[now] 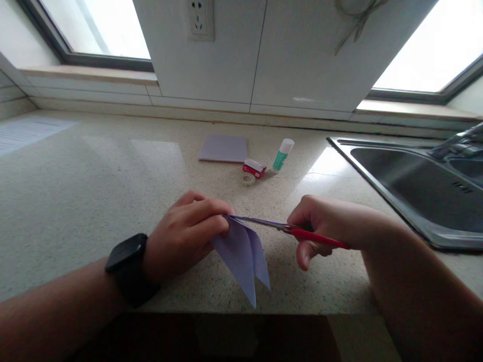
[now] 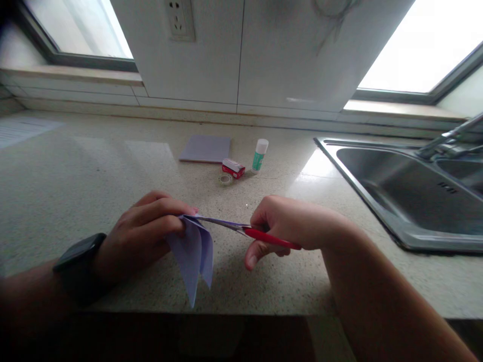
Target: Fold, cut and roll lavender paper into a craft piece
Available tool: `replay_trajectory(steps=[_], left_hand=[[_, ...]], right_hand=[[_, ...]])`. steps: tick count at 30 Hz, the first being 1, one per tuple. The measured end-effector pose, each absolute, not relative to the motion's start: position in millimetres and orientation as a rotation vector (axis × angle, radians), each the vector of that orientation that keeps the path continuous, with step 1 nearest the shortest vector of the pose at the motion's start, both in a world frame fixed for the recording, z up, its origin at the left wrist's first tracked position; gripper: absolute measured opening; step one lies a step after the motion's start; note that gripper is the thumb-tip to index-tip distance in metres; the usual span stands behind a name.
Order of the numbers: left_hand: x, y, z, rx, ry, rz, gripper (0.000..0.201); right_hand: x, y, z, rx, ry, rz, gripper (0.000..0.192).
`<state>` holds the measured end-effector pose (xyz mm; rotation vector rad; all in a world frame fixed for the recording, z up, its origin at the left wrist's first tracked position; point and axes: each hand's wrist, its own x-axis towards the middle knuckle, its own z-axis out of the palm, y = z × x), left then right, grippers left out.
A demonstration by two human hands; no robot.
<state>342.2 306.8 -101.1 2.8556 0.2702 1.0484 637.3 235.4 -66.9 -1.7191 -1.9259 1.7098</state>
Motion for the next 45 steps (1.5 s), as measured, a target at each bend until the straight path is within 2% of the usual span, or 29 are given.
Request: replay_trajectory(steps=[10, 16, 22, 26, 30, 36, 45], left_hand=[[339, 307, -105, 2.678, 0.352, 0.974, 0.015], [339, 312, -111, 2.270, 0.521, 0.872, 0.011], [345, 321, -114, 1.834, 0.757, 0.794, 0.014], [346, 327, -111, 1.756, 0.758, 0.730, 0.022], [344, 331, -111, 1.929, 0.786, 0.633, 0.027], [340, 330, -106, 2.205, 0.797, 0.527, 0.028], [343, 338, -108, 1.732, 0.903, 0.521, 0.033]], right_hand=[[675, 232, -58, -1.634, -2.142, 1.466, 0.053], [672, 244, -68, -1.826, -2.030, 0.852, 0.048], [667, 255, -90, -1.992, -2.039, 0.468, 0.046], [666, 256, -92, -2.010, -2.088, 0.429, 0.046], [660, 255, -88, -2.062, -2.128, 0.471, 0.041], [657, 250, -79, -2.031, -2.089, 0.440, 0.026], [645, 248, -77, -2.201, -2.115, 0.166, 0.024]])
